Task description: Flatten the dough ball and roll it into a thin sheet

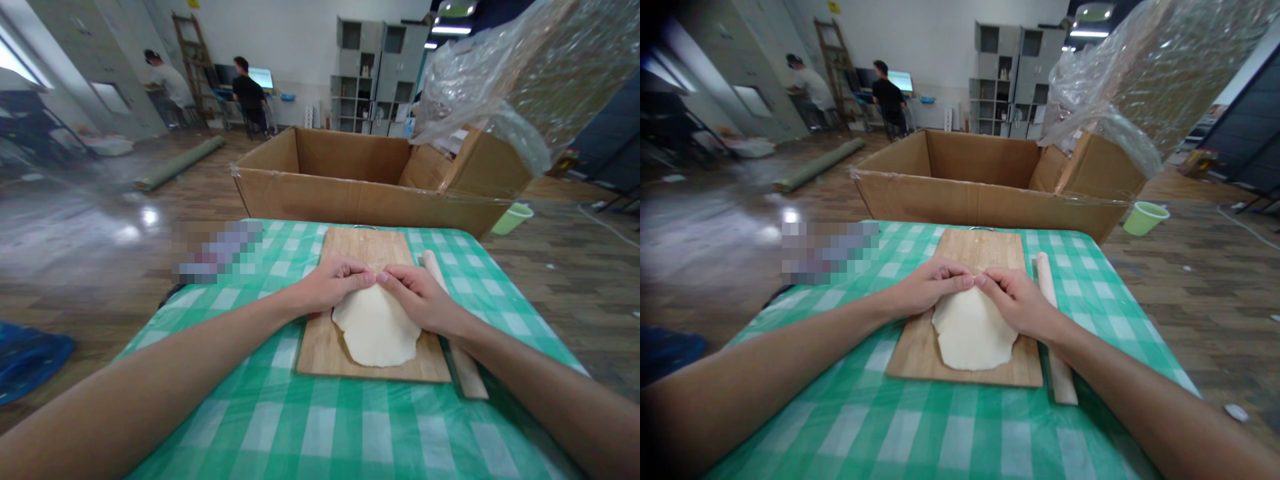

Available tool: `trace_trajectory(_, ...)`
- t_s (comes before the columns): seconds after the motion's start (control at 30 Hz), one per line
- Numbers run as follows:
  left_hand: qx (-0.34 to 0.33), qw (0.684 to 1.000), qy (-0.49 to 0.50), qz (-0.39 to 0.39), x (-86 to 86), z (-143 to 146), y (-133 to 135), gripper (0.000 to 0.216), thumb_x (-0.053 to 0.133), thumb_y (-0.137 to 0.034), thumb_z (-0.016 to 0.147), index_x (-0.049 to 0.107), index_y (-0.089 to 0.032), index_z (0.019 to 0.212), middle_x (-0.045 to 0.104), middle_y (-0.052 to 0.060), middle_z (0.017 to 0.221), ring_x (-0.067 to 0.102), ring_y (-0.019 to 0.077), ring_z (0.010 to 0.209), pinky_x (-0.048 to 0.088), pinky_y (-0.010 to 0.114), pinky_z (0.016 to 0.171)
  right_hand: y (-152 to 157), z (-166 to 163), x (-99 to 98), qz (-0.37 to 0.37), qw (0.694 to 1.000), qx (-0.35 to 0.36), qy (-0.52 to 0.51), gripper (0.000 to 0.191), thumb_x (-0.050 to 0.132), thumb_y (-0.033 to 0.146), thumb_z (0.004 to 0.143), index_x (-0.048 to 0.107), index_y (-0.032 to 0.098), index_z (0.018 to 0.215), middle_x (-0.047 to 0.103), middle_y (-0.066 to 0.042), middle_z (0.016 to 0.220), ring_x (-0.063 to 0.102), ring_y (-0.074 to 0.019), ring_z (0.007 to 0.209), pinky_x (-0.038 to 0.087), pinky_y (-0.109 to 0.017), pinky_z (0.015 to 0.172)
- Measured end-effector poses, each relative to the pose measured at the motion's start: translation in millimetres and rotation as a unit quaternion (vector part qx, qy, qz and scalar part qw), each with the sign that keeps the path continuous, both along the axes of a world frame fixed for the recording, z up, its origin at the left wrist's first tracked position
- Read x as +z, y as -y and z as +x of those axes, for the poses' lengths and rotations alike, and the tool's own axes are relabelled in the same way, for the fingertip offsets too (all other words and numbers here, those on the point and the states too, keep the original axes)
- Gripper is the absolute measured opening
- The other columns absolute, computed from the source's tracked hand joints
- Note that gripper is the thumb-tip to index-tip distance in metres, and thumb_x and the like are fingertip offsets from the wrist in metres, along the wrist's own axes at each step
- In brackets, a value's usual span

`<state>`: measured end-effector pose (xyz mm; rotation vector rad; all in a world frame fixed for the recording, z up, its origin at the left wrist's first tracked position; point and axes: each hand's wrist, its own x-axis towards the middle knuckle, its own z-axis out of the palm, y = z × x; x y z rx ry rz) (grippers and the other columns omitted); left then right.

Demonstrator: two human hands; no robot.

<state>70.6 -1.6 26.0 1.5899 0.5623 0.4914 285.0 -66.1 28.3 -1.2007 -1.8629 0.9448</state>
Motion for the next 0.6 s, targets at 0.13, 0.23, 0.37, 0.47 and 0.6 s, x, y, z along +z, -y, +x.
trace_trajectory(0.13,0.057,0.997,0.025,-0.043,1.5,0.1,-1.4,0.045,0.074,-0.059,0.087,0.069,-0.015,0.087,0.067,0.002,0.074,0.059,0.0116,0.059,0.040,0.021,0.049,1.9,0.3,-0.2,0.021,0.998,-0.061,-0.026,0.047,0.053,0.055,0.105,0.054,0.021,0.072,0.050,0.003,0.067,0.044,-0.0125,0.060,0.032,-0.027,0.053)
trace_trajectory(0.23,0.071,0.997,0.019,-0.018,2.6,-1.4,-1.8,0.045,0.080,-0.057,0.083,0.067,-0.014,0.083,0.065,0.001,0.069,0.057,0.0099,0.056,0.038,0.020,0.047,2.6,1.0,-0.1,0.001,0.997,-0.071,-0.041,0.046,0.052,0.053,0.106,0.054,0.021,0.073,0.051,0.003,0.068,0.045,-0.0125,0.061,0.033,-0.027,0.052)
trace_trajectory(0.37,0.064,0.998,-0.006,0.019,2.8,-1.9,0.7,0.044,0.076,-0.057,0.086,0.068,-0.015,0.079,0.064,0.000,0.066,0.057,0.0103,0.054,0.037,0.020,0.046,2.4,-0.2,0.2,-0.029,0.999,-0.013,-0.031,0.044,0.050,0.053,0.106,0.058,0.021,0.078,0.056,0.002,0.072,0.049,-0.0131,0.063,0.035,-0.026,0.053)
trace_trajectory(0.47,0.054,0.998,-0.002,0.017,2.7,-1.0,1.8,0.043,0.076,-0.057,0.086,0.068,-0.015,0.080,0.064,0.000,0.067,0.058,0.0110,0.056,0.038,0.020,0.047,2.3,-1.7,-0.1,0.000,1.000,-0.016,-0.009,0.046,0.050,0.052,0.107,0.056,0.021,0.074,0.052,0.003,0.068,0.045,-0.0123,0.060,0.032,-0.026,0.052)
trace_trajectory(0.6,0.048,0.999,0.011,0.006,3.6,-0.8,0.8,0.042,0.073,-0.057,0.088,0.071,-0.015,0.088,0.067,0.001,0.074,0.061,0.0122,0.062,0.042,0.021,0.052,2.0,-2.1,0.5,0.003,0.999,-0.034,-0.019,0.048,0.050,0.053,0.106,0.049,0.022,0.069,0.044,0.004,0.063,0.041,-0.0117,0.057,0.030,-0.027,0.050)
